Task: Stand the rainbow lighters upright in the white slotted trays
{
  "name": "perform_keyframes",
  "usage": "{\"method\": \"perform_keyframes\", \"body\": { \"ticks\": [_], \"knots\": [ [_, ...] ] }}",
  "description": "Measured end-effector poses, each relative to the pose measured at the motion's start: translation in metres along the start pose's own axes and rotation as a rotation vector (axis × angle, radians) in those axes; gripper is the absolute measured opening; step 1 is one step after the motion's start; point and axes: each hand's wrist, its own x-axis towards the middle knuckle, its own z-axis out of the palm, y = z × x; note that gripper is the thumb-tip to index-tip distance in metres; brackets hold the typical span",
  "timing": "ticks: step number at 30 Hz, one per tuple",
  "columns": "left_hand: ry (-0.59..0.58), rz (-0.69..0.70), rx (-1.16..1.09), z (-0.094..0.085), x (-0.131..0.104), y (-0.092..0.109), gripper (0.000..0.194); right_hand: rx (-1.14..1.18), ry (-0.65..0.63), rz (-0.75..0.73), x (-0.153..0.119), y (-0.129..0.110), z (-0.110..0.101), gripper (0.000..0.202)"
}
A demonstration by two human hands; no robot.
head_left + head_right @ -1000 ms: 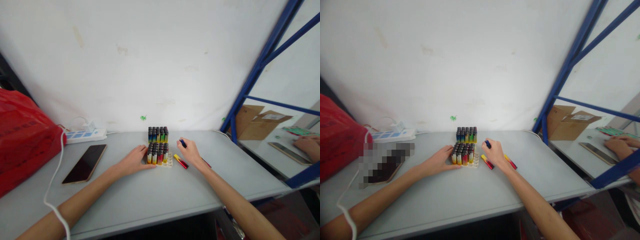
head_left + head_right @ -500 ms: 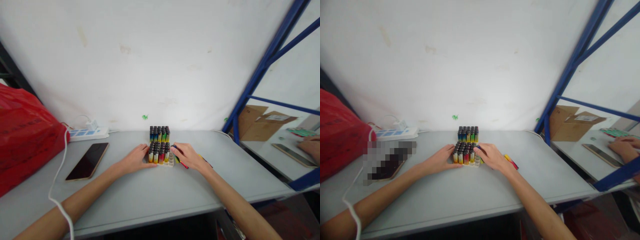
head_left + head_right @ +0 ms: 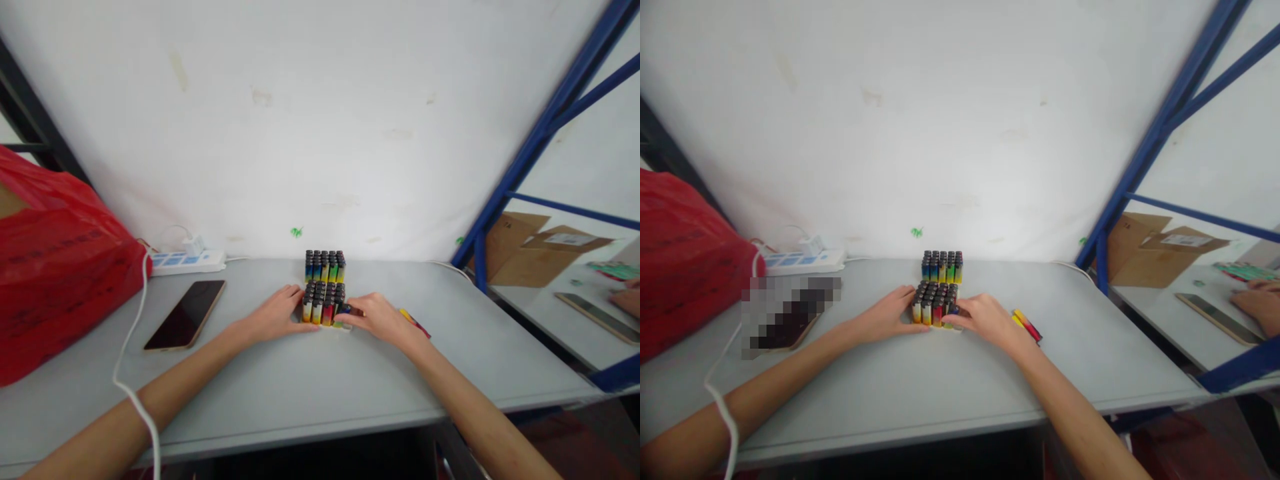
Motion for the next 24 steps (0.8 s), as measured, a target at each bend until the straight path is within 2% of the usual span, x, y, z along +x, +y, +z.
{"method": "perform_keyframes", "body": {
  "ticks": [5,8,10,13,15,17,21,24],
  "knots": [
    [-0.013,-0.006,0.002,0.001,0.001,-0.002,0.066,-0.099,0.019,0.050,-0.001,0.001,-0.007,0.056],
    [-0.030,-0.010,0.005,0.001,0.001,-0.002,0.070,-0.072,0.086,0.100,-0.005,0.008,-0.021,0.058],
    [-0.039,-0.012,0.008,0.001,0.001,-0.001,0.071,-0.062,0.109,0.147,-0.009,0.015,-0.032,0.051],
    [-0.031,-0.014,0.005,0.001,0.001,-0.001,0.070,-0.032,-0.051,0.199,-0.015,0.027,-0.041,0.036],
    [-0.020,-0.014,-0.001,0.002,0.001,-0.002,0.070,0.002,-0.195,0.216,-0.018,0.035,-0.041,0.038],
    [-0.013,-0.014,-0.007,0.002,0.001,-0.003,0.069,0.010,-0.259,0.207,-0.020,0.042,-0.038,0.036],
    [-0.001,-0.018,-0.014,0.002,0.001,-0.003,0.067,-0.002,-0.211,0.164,-0.019,0.050,-0.034,0.019],
    [-0.022,-0.027,-0.010,0.000,0.001,-0.001,0.067,0.005,-0.124,0.218,-0.017,0.052,-0.035,0.019]
  ]
}}
